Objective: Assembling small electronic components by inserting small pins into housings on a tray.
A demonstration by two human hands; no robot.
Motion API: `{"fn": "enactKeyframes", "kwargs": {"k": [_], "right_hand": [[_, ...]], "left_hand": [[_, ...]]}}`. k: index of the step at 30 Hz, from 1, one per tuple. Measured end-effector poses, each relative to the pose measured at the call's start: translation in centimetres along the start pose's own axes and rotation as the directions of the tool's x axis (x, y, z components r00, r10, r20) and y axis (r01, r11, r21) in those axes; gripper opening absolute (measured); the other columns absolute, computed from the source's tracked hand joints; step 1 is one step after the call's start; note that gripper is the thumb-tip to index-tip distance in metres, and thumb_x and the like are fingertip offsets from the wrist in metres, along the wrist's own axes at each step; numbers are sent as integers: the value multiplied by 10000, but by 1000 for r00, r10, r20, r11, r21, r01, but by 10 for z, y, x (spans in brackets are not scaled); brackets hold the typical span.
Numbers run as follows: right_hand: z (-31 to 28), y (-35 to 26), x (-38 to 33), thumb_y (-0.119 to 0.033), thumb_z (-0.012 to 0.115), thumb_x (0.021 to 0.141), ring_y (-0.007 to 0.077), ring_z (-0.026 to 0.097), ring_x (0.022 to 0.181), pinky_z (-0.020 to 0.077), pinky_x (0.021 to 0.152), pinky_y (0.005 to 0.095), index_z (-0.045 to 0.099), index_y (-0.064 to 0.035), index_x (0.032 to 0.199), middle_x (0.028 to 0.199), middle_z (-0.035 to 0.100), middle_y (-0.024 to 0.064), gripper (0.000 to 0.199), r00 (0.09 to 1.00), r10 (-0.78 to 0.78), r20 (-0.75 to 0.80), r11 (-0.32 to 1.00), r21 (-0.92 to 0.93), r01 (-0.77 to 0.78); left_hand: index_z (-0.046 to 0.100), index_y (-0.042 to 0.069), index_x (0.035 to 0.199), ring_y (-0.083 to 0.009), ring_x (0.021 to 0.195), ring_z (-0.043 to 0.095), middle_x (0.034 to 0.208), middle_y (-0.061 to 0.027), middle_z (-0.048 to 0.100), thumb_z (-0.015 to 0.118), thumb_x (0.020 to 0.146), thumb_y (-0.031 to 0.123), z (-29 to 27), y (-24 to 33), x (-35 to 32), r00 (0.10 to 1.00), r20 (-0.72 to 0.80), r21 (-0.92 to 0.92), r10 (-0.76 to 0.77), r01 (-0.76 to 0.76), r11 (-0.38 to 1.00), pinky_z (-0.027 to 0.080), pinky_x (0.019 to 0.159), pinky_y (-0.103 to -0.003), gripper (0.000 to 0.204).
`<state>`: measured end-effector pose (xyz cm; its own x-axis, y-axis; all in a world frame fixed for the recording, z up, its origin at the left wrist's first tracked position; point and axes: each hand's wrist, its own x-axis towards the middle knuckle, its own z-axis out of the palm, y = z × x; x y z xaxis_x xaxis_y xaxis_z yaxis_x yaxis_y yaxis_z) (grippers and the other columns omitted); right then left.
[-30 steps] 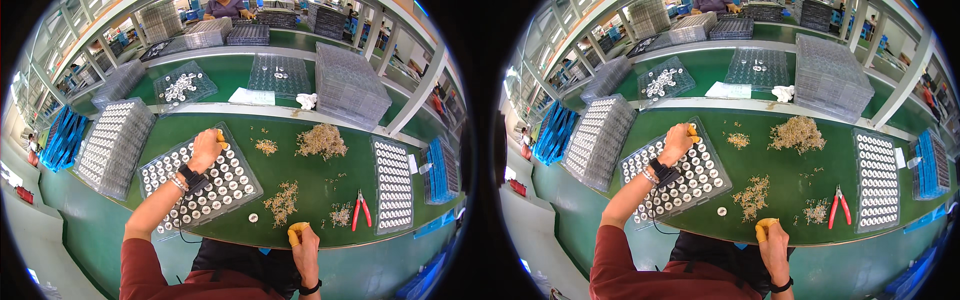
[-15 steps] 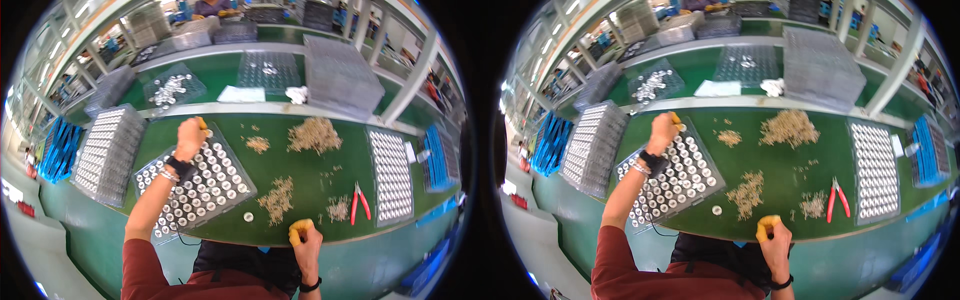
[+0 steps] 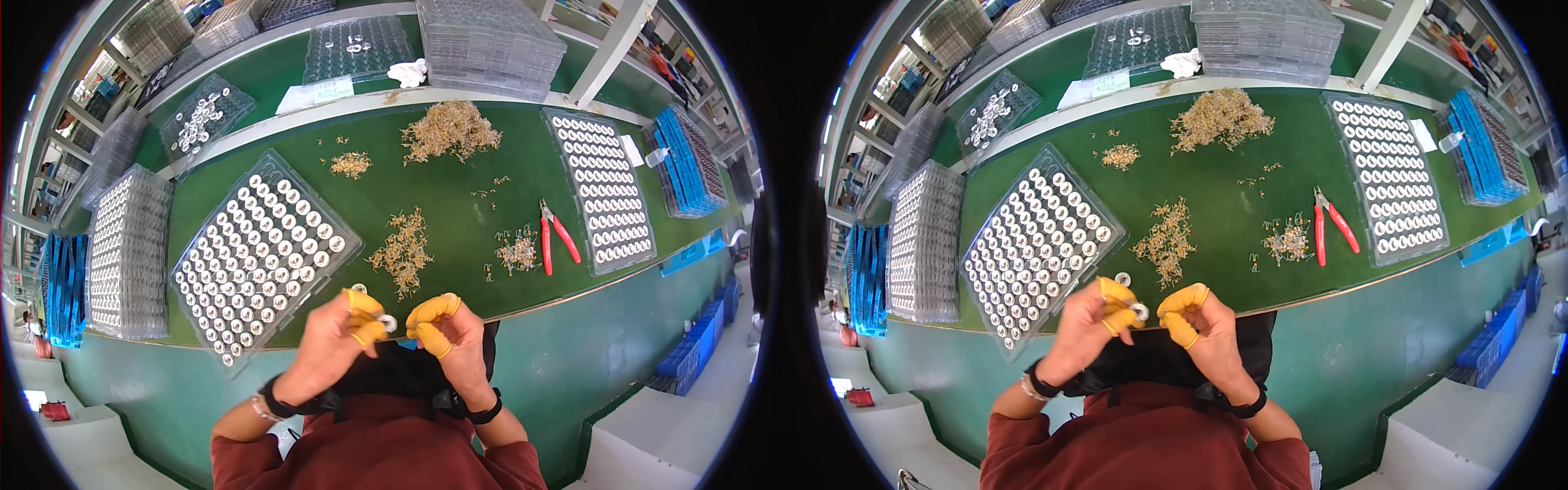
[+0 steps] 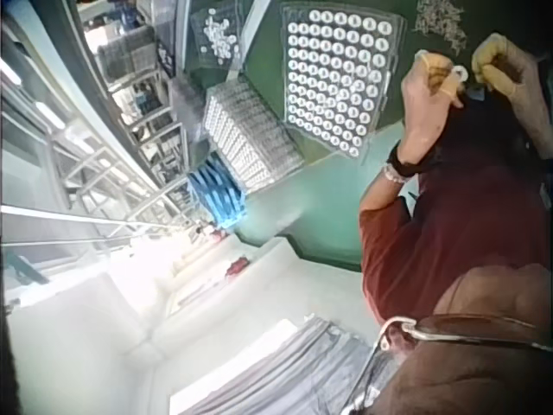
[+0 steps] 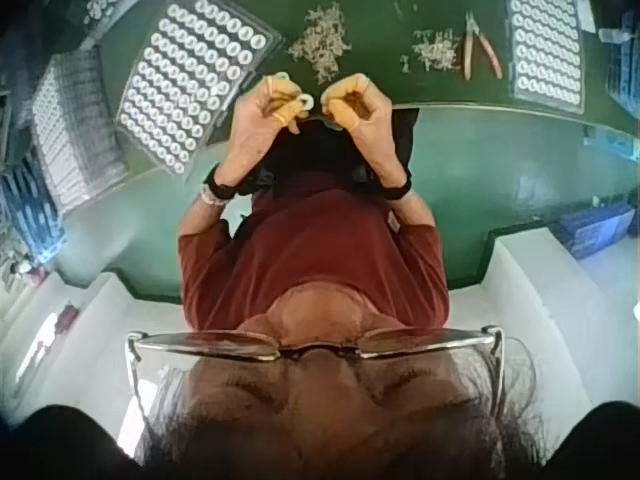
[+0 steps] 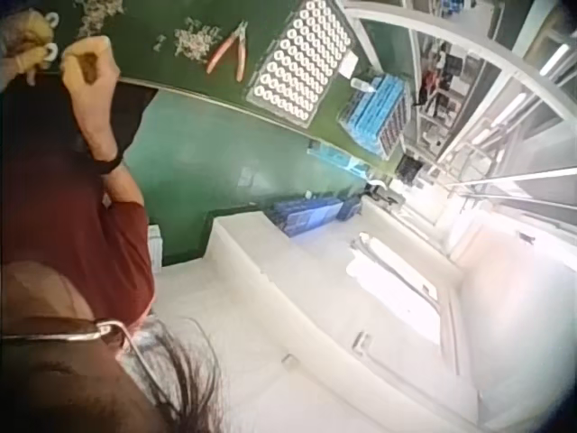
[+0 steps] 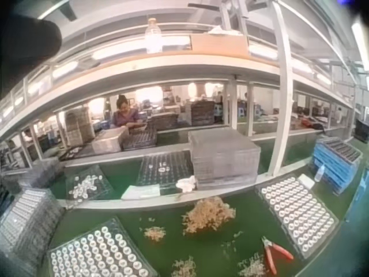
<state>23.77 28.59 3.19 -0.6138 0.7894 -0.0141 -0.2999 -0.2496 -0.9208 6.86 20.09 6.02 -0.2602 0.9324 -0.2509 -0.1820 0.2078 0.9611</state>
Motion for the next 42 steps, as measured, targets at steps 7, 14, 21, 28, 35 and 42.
{"fn": "enactKeyframes", "kwargs": {"k": [7,14,21,28,35,42], "right_hand": [[3,6,-15,64,619,835,95,580,777,489,711,230,569,8,936,900,592,46,126,993,-105,-49,975,-204,93],[2,10,-16,89,607,840,100,567,770,484,706,224,550,16,939,893,568,53,136,985,-171,-12,901,-407,152],[7,14,-16,50,688,759,216,611,673,503,604,301,568,-11,898,812,608,91,194,949,-314,-24,818,-515,257],[7,14,-14,92,688,711,304,612,778,518,648,361,578,13,935,918,601,149,261,800,-529,283,416,-735,535],[5,21,-16,86,702,745,294,628,787,516,675,332,515,-27,994,929,619,128,332,902,-407,144,695,-592,408],[8,34,-18,44,718,771,241,636,758,511,670,307,523,-38,1015,909,625,115,323,927,-375,-6,818,-472,328]], "left_hand": [[587,-40,1031,-175,796,660,931,-122,659,624,900,30,21,-11,-13,999,16,-180,-31,33,983,562,573,-266,153],[611,-48,1014,-153,758,651,920,-100,651,625,896,4,23,-12,-15,1000,18,-251,-21,25,968,562,585,-259,130],[619,-43,977,-165,734,660,887,-118,669,620,898,33,21,-14,-16,1000,-11,-238,-9,6,971,565,556,-274,110],[623,-38,1007,-103,727,601,898,-62,630,623,894,-10,17,-21,-18,1000,-8,-129,28,-29,991,499,570,-223,116],[628,-22,1027,-86,750,586,890,-51,604,651,851,-58,15,-28,-19,943,29,307,332,-325,895,478,607,-210,181],[614,-28,1069,-117,789,615,983,-79,639,652,862,-38,23,-42,-27,996,-90,-239,19,-40,970,520,622,-238,211]]}}
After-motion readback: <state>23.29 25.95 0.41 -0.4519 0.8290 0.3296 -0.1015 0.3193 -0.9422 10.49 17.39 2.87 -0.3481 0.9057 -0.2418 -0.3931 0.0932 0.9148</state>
